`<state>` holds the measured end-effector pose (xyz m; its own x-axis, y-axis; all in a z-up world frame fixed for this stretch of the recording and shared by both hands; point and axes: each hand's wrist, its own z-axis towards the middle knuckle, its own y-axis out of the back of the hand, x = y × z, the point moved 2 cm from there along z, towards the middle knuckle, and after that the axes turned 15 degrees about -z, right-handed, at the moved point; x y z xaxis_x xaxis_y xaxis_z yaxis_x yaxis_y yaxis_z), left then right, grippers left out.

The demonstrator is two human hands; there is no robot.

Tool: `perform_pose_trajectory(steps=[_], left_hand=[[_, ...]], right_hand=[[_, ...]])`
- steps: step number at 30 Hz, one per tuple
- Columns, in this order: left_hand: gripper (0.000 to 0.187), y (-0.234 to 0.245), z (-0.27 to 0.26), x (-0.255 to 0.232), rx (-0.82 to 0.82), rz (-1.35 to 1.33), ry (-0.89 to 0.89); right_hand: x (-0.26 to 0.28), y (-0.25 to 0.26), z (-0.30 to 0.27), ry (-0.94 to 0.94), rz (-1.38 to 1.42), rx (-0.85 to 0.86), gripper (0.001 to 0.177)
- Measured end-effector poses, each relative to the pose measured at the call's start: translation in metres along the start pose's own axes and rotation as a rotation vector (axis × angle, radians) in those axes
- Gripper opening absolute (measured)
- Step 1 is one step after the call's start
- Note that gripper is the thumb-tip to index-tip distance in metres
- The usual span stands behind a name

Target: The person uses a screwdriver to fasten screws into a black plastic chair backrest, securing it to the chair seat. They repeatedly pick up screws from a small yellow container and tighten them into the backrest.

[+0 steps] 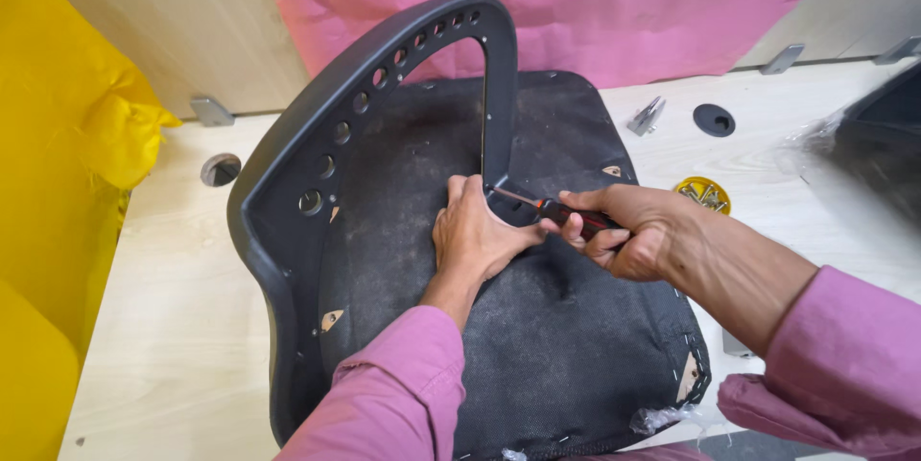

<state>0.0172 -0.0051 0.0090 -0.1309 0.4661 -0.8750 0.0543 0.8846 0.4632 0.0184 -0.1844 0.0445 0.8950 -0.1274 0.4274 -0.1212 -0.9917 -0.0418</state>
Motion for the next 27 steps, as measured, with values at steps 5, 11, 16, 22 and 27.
perform_pose_trajectory(steps=[5, 11, 16, 22, 27], left_hand=[[0.094, 0.003, -0.004, 0.003, -0.017, -0.013, 0.004], [0.094, 0.001, -0.014, 0.004, -0.002, -0.104, 0.012], [0.107, -0.006, -0.022, 0.003, 0.052, -0.053, 0.038], [0.102, -0.015, -0.037, 0.001, 0.085, -0.013, -0.017], [0.091, -0.027, -0.057, 0.001, 0.269, -0.012, -0.094]], right_hand=[[-0.033, -0.003, -0.016, 0.136, -0.064, 0.058, 0.022], [-0.078, 0.019, -0.054, 0.167, -0.022, -0.035, 0.036], [-0.093, 0.034, -0.057, 0.208, 0.065, -0.095, 0.034], [-0.122, 0.045, -0.050, 0.184, 0.080, -0.094, 0.036], [-0.130, 0.054, -0.050, 0.183, 0.024, -0.021, 0.034]])
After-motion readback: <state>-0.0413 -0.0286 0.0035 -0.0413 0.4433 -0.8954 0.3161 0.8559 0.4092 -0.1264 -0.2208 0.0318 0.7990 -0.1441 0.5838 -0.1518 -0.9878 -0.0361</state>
